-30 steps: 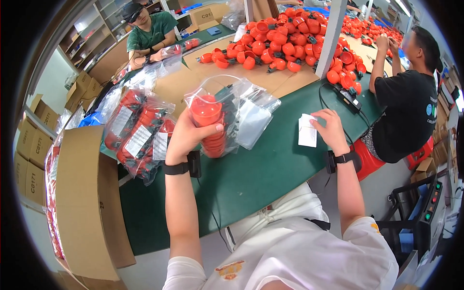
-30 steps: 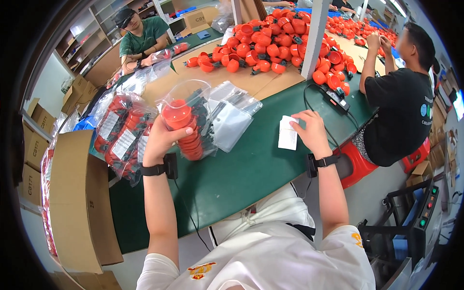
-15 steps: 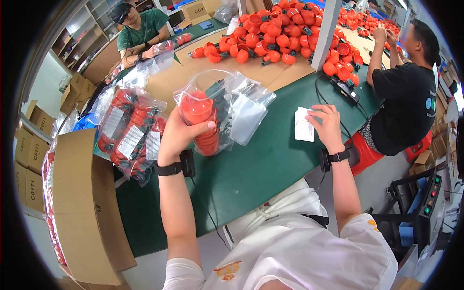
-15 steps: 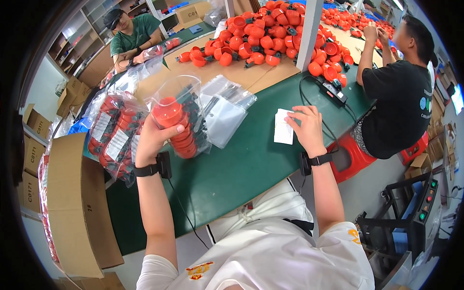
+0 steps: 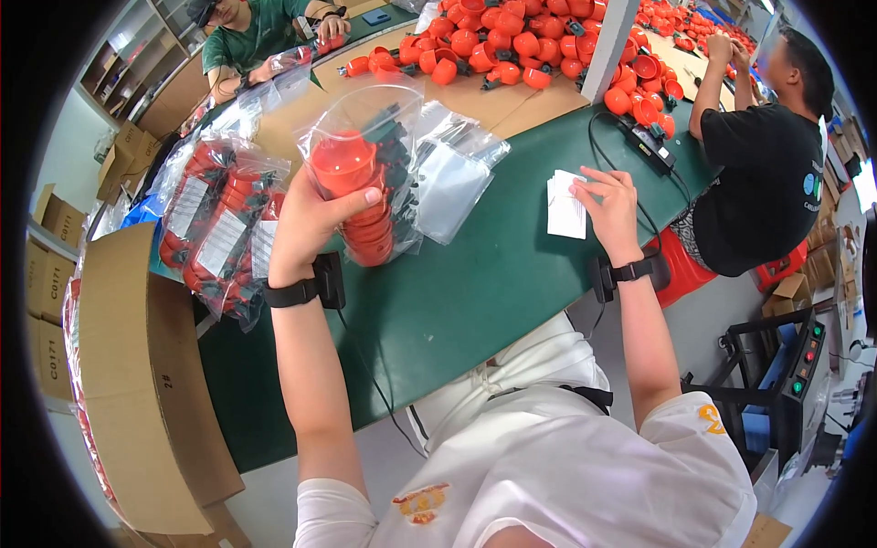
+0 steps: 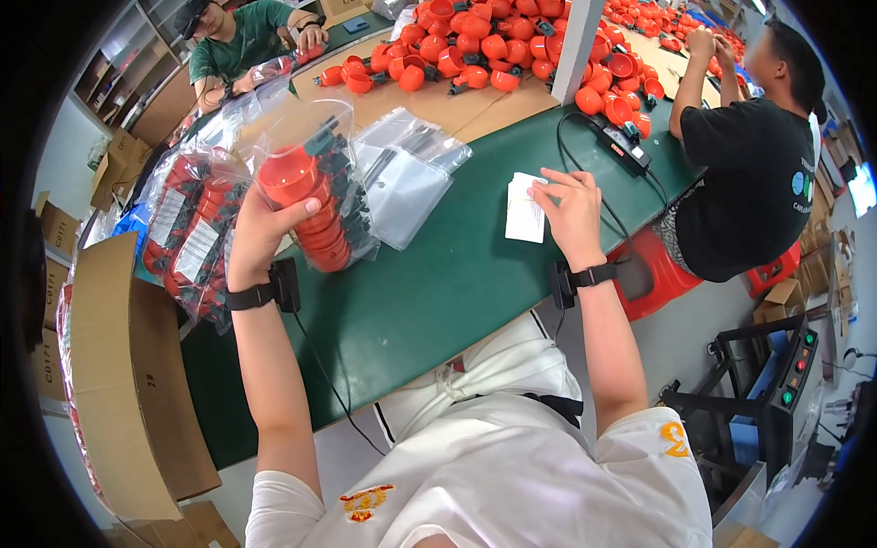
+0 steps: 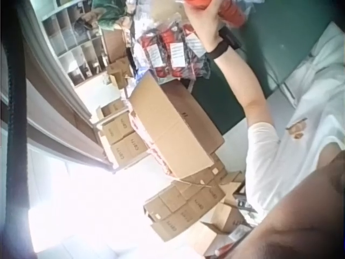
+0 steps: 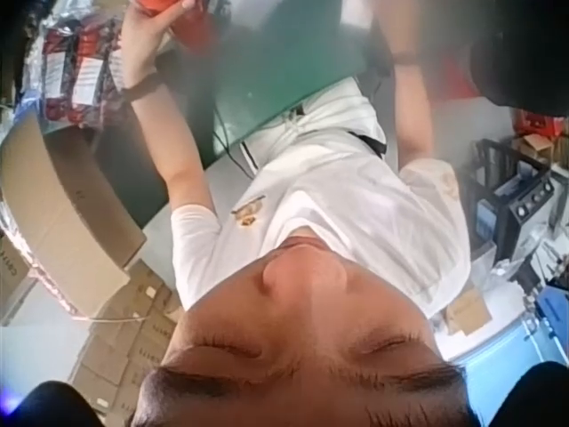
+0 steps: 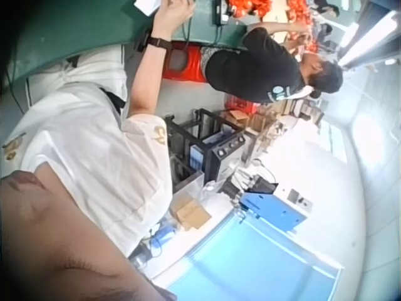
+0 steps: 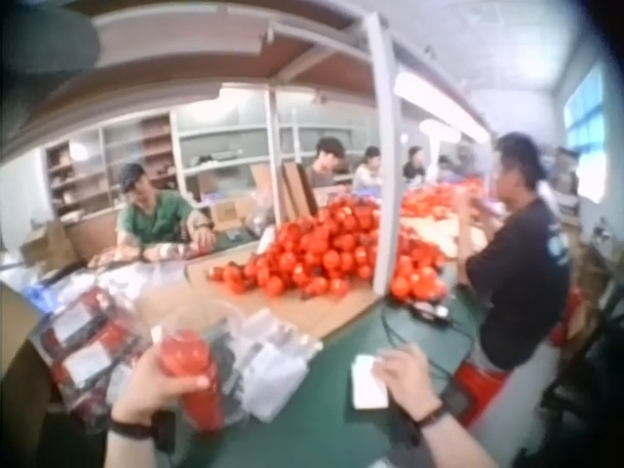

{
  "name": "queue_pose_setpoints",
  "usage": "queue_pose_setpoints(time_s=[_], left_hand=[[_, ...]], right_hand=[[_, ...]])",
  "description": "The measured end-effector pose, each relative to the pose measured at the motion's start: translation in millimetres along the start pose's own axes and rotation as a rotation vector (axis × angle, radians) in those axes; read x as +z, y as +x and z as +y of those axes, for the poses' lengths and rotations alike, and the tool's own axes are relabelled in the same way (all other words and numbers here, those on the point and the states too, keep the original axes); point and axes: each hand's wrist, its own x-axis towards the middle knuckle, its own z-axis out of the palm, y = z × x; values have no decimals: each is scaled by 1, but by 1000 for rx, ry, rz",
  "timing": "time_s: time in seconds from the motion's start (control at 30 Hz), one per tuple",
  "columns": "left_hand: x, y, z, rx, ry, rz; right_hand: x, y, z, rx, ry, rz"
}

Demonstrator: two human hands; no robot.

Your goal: The person places red plastic cups into a clear plastic bag, inserts a white card, and seals the bag. After setting it aside, they remove a rubber band from a stack of cards and prepare a new bag to repeat the process.

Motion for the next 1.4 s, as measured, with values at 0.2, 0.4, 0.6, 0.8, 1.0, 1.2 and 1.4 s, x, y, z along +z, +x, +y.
queue_pose_setpoints(time_s=[0.2,0.4,0.6,0.8,1.0,1.2,1.4], left_hand=[[1,0,-1,-5,13,4],[-4,-3,-4,-28,7,6],[1,1,-3,-17,34,-9],[2,-1,1,-45,24,-5],[3,-2,1,-36,21,-3],[0,-2,0,-24,22,-16],[4,-1,3,-17,-10,-14]], right_hand=[[-1,-2,2,15,26,-16],[-36,-9,-21,-80,314,-111],[-57,-20,-22,-288,73,-311],[-52,-22,-23,-231,108,-305],[-53,-21,-24,-204,107,-322],[-57,-19,-28,-178,94,-349],[-51,-23,-29,-308,-39,-242]])
